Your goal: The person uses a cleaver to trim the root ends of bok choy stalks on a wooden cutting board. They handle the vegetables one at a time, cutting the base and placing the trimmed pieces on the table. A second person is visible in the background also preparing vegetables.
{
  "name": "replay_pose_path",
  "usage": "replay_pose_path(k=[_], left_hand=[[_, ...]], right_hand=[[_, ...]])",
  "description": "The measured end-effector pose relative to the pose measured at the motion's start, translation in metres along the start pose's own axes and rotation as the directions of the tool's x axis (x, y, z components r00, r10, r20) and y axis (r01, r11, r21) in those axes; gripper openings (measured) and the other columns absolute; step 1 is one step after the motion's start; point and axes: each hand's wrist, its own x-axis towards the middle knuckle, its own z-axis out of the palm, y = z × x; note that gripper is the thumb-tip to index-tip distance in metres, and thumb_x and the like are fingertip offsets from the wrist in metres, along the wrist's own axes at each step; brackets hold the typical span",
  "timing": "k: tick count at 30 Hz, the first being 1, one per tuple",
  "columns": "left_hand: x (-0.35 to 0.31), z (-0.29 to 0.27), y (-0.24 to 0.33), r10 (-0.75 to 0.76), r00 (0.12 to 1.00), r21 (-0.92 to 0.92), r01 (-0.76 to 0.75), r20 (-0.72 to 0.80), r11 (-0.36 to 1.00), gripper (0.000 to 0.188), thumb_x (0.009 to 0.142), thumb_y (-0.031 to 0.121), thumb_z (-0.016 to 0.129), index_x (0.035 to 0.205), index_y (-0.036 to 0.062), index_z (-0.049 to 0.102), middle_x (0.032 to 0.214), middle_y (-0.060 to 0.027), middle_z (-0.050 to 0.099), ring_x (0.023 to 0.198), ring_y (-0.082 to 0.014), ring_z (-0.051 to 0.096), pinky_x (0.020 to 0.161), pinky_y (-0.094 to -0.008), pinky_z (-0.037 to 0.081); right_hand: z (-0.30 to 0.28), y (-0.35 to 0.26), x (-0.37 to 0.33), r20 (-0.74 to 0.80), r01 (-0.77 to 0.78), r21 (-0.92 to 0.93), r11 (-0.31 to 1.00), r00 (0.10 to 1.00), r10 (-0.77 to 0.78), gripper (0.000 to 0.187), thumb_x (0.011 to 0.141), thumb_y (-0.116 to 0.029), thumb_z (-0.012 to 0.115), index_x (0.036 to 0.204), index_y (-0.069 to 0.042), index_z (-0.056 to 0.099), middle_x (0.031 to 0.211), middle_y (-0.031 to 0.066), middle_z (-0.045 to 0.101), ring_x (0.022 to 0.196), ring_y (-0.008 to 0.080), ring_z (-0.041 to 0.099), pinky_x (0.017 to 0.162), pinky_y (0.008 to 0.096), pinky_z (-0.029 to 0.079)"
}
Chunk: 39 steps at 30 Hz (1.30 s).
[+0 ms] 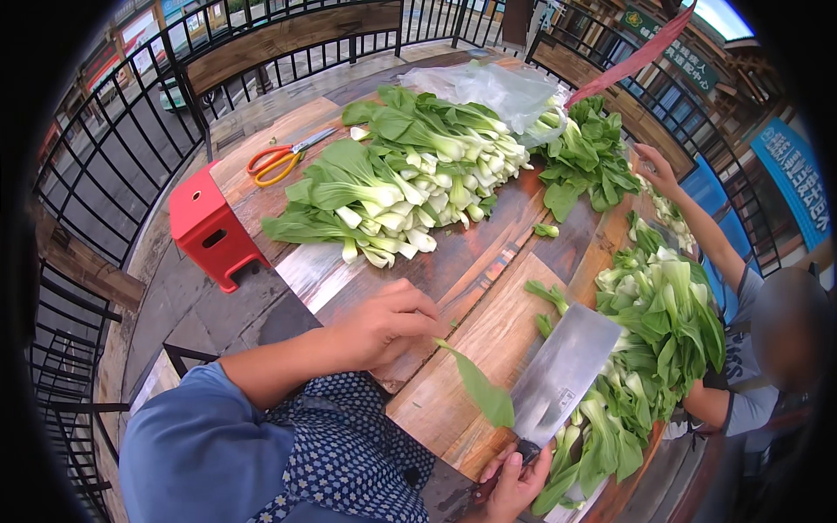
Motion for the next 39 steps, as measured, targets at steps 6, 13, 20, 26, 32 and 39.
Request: replay_pose_path(k=[6, 13, 20, 26, 32, 39], left_hand=[[0.016, -0.026, -0.015, -0.353, 0.910, -0.621, 0.150, -0.219, 0.770, 0.021, 0.096, 0.000, 0.073, 0.117, 0.0016, 0.069, 0.112, -0.0072, 0.070, 0.100, -0.0178, 0.068, 0.090, -0.0324, 0.055], [0.041, -0.053, -0.035, -0.749, 0.660, -0.924, 0.247, -0.059, 0.290, 0.035, 0.105, 0.012, 0.065, 0.135, -0.0046, 0.055, 0.125, -0.0150, 0.068, 0.114, -0.0206, 0.068, 0.099, -0.0317, 0.058], [0.038, -0.058, -0.033, -0.746, 0.665, -0.970, 0.201, 0.035, 0.135, 0.043, 0.107, 0.011, 0.060, 0.144, -0.0074, 0.048, 0.135, -0.0213, 0.064, 0.121, -0.0242, 0.067, 0.102, -0.0325, 0.059], [0.041, -0.073, -0.039, -0.104, 0.912, 0.320, 0.244, -0.398, 0.915, 0.031, 0.095, 0.004, 0.069, 0.126, 0.0032, 0.066, 0.126, -0.0136, 0.069, 0.112, -0.0299, 0.067, 0.096, -0.0433, 0.054], [0.054, -0.111, -0.080, -0.030, 0.907, 0.639, 0.319, -0.420, 0.700, 0.043, 0.089, 0.007, 0.073, 0.132, 0.0043, 0.063, 0.131, -0.0149, 0.066, 0.122, -0.0365, 0.060, 0.102, -0.0473, 0.049], [0.058, -0.119, -0.104, -0.268, 0.820, 0.423, 0.507, -0.507, 0.751, 0.043, 0.088, 0.009, 0.076, 0.130, 0.0055, 0.065, 0.111, -0.0163, 0.071, 0.109, -0.0370, 0.066, 0.095, -0.0451, 0.052]], right_hand=[[0.008, -0.008, -0.004, -0.035, -0.023, 0.020, 1.000, 0.999, 0.023, 0.050, 0.106, -0.008, 0.055, 0.152, -0.001, 0.037, 0.092, 0.0092, 0.059, 0.052, 0.0110, 0.053, 0.041, 0.0233, 0.042], [0.004, -0.004, -0.002, -0.004, 0.015, 0.016, 1.000, 1.000, -0.015, 0.050, 0.107, -0.009, 0.055, 0.152, -0.001, 0.036, 0.092, 0.0095, 0.059, 0.052, 0.0112, 0.053, 0.040, 0.0238, 0.042], [0.007, -0.007, -0.004, -0.040, -0.015, 0.008, 1.000, 0.999, 0.015, 0.049, 0.107, -0.009, 0.055, 0.152, -0.001, 0.037, 0.092, 0.0090, 0.059, 0.052, 0.0109, 0.053, 0.040, 0.0234, 0.042], [0.005, -0.006, -0.003, -0.035, 0.005, 0.008, 1.000, 0.999, -0.005, 0.047, 0.106, -0.010, 0.057, 0.149, -0.001, 0.041, 0.092, 0.0091, 0.059, 0.052, 0.0109, 0.053, 0.039, 0.0234, 0.042], [0.005, -0.001, -0.001, -0.028, 0.010, 0.027, 1.000, 1.000, -0.010, 0.052, 0.105, -0.012, 0.061, 0.151, 0.000, 0.041, 0.095, 0.0092, 0.060, 0.052, 0.0108, 0.054, 0.039, 0.0227, 0.041], [0.004, -0.002, -0.001, -0.005, 0.018, 0.011, 1.000, 1.000, -0.018, 0.051, 0.105, -0.011, 0.058, 0.152, 0.001, 0.040, 0.095, 0.0091, 0.059, 0.053, 0.0109, 0.054, 0.039, 0.0226, 0.042]])
